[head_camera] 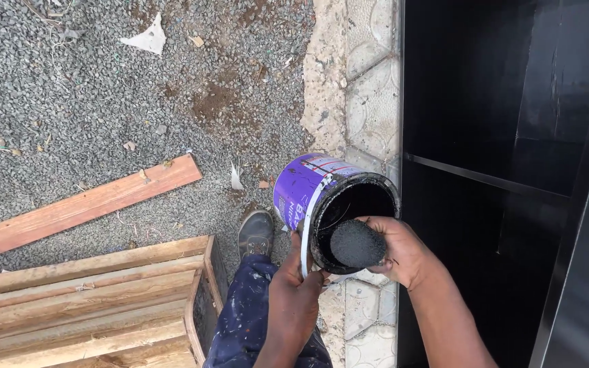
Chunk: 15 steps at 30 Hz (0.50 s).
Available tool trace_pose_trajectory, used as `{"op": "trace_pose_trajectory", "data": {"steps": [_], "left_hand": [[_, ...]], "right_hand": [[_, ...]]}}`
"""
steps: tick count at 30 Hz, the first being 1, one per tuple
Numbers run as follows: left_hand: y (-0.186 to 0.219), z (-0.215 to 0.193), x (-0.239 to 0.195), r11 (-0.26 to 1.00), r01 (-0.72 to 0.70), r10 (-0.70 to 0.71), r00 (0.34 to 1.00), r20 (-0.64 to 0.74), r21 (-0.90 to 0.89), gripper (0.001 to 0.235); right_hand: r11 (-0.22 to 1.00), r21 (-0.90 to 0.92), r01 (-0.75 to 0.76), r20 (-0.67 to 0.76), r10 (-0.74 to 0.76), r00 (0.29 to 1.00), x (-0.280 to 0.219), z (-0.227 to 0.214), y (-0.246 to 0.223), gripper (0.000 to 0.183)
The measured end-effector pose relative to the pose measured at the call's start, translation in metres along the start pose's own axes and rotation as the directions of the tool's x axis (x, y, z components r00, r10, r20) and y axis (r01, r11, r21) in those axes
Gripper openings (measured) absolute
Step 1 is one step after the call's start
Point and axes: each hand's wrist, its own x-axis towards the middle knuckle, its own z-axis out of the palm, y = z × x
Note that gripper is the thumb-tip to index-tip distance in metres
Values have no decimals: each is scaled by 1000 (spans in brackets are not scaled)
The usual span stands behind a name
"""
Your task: Applying a black liquid finish to a wooden cabinet using a sponge.
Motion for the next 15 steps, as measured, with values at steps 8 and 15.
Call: {"op": "trace_pose_trajectory", "data": {"steps": [8,15], "left_hand": [[-11,-3,18,1000,-28,28,999,-18,-1,82],[-12,-6,35,981,47,-56,997,-43,-189,86]], "right_hand": [[943,-328,-51,-228,-27,973,-5,47,-3,16],[977,-206,54,-327,-121,937,1,55,-11,29]]}}
